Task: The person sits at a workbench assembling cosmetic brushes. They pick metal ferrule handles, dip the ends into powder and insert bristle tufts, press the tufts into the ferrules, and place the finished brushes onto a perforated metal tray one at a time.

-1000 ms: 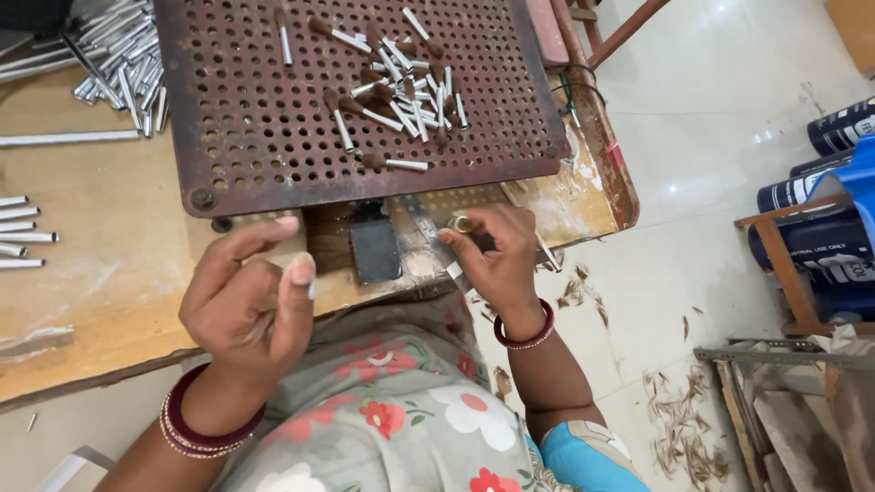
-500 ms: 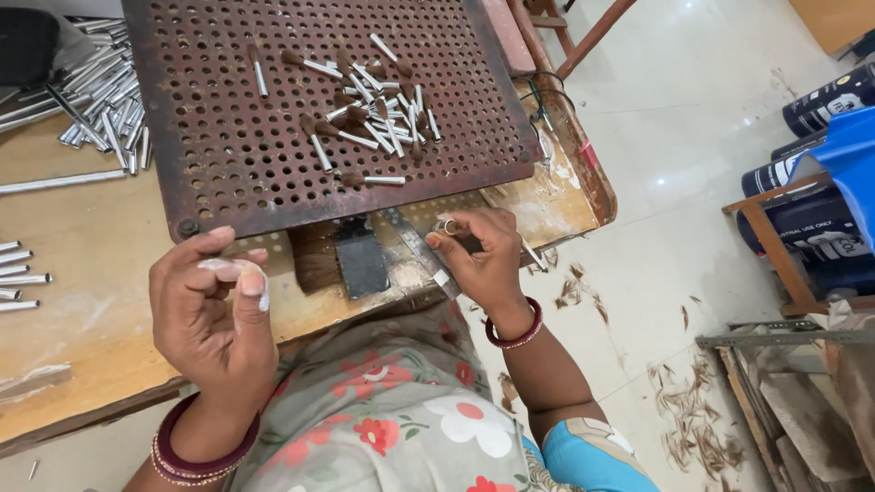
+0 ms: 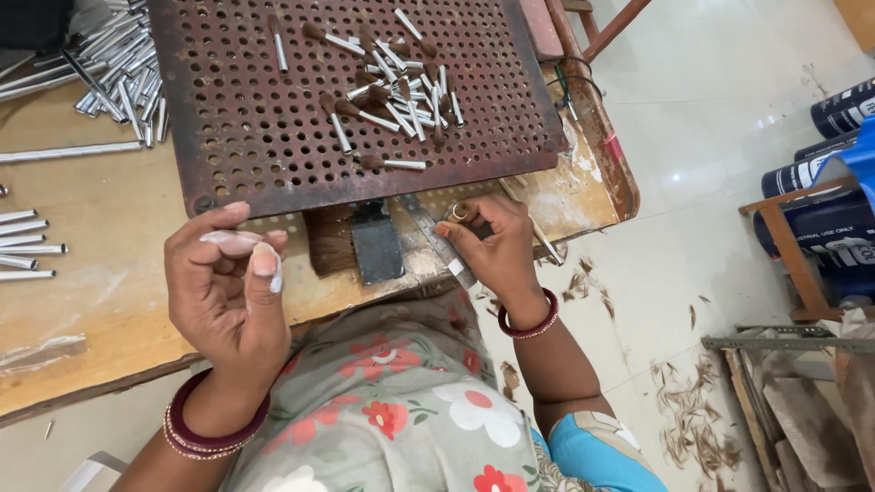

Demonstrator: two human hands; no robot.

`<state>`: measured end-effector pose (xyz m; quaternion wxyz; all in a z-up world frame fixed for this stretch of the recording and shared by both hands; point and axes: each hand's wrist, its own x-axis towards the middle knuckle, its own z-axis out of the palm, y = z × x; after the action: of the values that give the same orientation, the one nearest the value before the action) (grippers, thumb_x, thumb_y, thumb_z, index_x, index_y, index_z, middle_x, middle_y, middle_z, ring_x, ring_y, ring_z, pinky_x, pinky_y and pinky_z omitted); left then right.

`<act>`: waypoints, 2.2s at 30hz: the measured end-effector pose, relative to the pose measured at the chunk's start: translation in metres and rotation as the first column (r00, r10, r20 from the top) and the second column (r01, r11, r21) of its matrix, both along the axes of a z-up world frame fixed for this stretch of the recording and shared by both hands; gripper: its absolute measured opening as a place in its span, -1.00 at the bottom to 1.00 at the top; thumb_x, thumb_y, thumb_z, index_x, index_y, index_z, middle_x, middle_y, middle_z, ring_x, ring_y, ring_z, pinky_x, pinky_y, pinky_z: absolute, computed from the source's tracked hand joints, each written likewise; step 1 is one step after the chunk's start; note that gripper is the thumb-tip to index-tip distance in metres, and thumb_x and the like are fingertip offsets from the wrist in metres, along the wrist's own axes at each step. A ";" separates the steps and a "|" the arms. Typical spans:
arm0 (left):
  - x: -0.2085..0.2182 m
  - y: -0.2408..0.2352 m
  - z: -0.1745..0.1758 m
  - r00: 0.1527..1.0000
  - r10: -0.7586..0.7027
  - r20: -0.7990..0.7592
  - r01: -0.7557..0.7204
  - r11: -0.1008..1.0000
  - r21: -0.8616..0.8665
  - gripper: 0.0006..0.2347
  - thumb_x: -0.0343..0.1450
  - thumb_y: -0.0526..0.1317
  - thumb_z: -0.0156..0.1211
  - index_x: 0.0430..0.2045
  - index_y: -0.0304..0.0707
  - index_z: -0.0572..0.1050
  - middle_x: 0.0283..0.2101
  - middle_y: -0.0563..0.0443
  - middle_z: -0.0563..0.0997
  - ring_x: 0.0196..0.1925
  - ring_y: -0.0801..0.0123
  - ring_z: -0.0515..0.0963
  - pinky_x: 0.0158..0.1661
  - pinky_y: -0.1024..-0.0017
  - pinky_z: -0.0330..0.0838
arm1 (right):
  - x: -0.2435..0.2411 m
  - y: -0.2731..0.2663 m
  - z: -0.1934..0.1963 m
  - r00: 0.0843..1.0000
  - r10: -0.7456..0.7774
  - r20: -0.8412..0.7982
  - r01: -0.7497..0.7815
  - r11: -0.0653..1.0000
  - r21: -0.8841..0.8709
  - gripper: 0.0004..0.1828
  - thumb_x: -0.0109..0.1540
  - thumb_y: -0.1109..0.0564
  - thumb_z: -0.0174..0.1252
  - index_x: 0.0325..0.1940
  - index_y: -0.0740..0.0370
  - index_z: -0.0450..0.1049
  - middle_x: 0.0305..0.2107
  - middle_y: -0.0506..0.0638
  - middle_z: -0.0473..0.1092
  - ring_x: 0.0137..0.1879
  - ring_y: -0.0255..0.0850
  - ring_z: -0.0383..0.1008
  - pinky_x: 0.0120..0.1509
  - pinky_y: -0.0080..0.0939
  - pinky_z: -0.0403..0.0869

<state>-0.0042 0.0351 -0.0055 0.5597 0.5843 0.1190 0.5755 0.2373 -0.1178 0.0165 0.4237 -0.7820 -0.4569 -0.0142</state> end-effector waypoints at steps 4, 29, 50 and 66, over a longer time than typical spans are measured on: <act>0.000 -0.001 0.000 1.000 0.010 -0.005 -0.010 1.000 -0.016 -0.87 0.68 -0.37 0.13 -0.03 -0.43 0.30 0.25 -0.15 0.36 0.00 0.50 0.52 0.15 0.42 0.58 | -0.003 -0.001 0.021 0.996 0.025 0.083 -0.023 0.999 -0.029 -0.65 0.05 0.10 0.53 -0.24 0.31 0.56 -0.43 0.02 0.50 -0.36 -0.26 0.52 -0.24 -0.29 0.47; 0.054 -0.063 0.055 0.918 -0.308 -0.252 0.315 0.949 -0.010 -0.81 0.60 -0.18 0.02 -0.09 -0.37 0.43 -0.22 -0.12 0.54 -0.24 0.26 0.56 -0.22 0.39 0.45 | -0.059 -0.010 -0.017 0.878 0.394 -0.273 -0.038 0.626 0.779 -0.76 0.40 0.04 0.28 -0.12 0.28 0.48 -0.27 -0.02 0.45 -0.09 -0.27 0.40 0.50 0.02 0.33; 0.027 -0.060 0.045 0.957 -0.172 -0.235 0.208 0.969 0.137 -0.81 0.63 -0.22 -0.06 -0.33 -0.35 0.35 -0.42 -0.24 0.40 -0.38 -0.15 0.47 -0.37 0.14 0.30 | -0.092 -0.002 -0.014 0.980 0.167 0.106 -0.197 0.819 0.539 -0.77 0.48 0.09 0.17 -0.09 0.34 0.40 -0.23 0.07 0.41 -0.23 -0.25 0.41 -0.12 -0.35 0.40; -0.140 0.119 0.064 0.246 0.678 -0.692 -0.093 0.727 0.680 -0.94 0.33 -0.34 0.26 -0.45 -0.16 0.66 -0.31 -0.12 0.60 -0.22 -0.04 0.61 -0.27 0.09 0.46 | -0.047 -0.018 -0.015 0.977 0.212 -0.001 -0.147 0.682 0.716 -0.54 0.50 -0.07 0.25 -0.11 0.39 0.29 -0.30 0.08 0.31 -0.38 -0.25 0.36 -0.26 -0.32 0.43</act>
<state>-0.1437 0.1537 0.0589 0.0476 0.8714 0.4003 0.2795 0.1898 -0.1355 0.0010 0.7109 -0.5085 -0.4721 -0.1150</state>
